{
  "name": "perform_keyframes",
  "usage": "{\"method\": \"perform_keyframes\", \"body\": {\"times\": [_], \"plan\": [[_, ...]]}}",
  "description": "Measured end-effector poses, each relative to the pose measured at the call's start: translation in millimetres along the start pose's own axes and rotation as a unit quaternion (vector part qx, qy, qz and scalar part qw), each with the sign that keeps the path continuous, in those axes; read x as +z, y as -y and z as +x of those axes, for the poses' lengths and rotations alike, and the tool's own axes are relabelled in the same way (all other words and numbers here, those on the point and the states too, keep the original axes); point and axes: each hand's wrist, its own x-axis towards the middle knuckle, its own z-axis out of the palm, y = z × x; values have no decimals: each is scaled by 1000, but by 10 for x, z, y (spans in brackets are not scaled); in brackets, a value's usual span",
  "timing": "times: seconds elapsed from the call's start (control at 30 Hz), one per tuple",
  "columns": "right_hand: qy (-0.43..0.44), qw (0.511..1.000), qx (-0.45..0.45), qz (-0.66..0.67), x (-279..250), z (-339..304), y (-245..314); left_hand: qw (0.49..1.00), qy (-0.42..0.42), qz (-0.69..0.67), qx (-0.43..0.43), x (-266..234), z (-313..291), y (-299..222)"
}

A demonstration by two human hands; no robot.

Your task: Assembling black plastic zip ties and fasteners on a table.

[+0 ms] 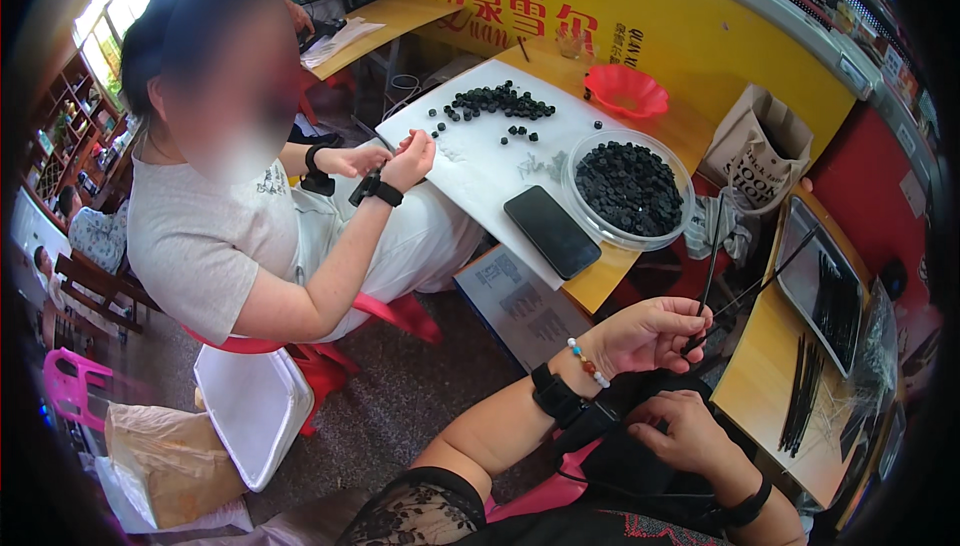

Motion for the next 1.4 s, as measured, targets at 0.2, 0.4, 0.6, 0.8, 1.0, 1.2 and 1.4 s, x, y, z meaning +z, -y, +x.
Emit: {"method": "perform_keyframes", "body": {"times": [0.2,0.4,0.6,0.8,1.0,1.2,1.4], "plan": [[3,1000,5,10,2,8,9,1000,-2,-8,9,22,-10,-6],[7,1000,5,11,11,3,28,1000,10,4,9,0,-36,-17],[1,1000,3,-5,-8,-8,70,1000,4,8,16,18,-51,-40],[-2,1000,12,-1,-15,-25,122,999,-14,33,27,34,-81,-137],[-28,998,-37,-39,-149,5,345,994,-53,53,82,164,-120,-579],[-36,996,-65,-58,-139,-32,408,985,-98,127,68,372,-297,-845],[-18,996,-67,-52,-183,-69,567,980,-122,152,40,373,-328,-740]]}}
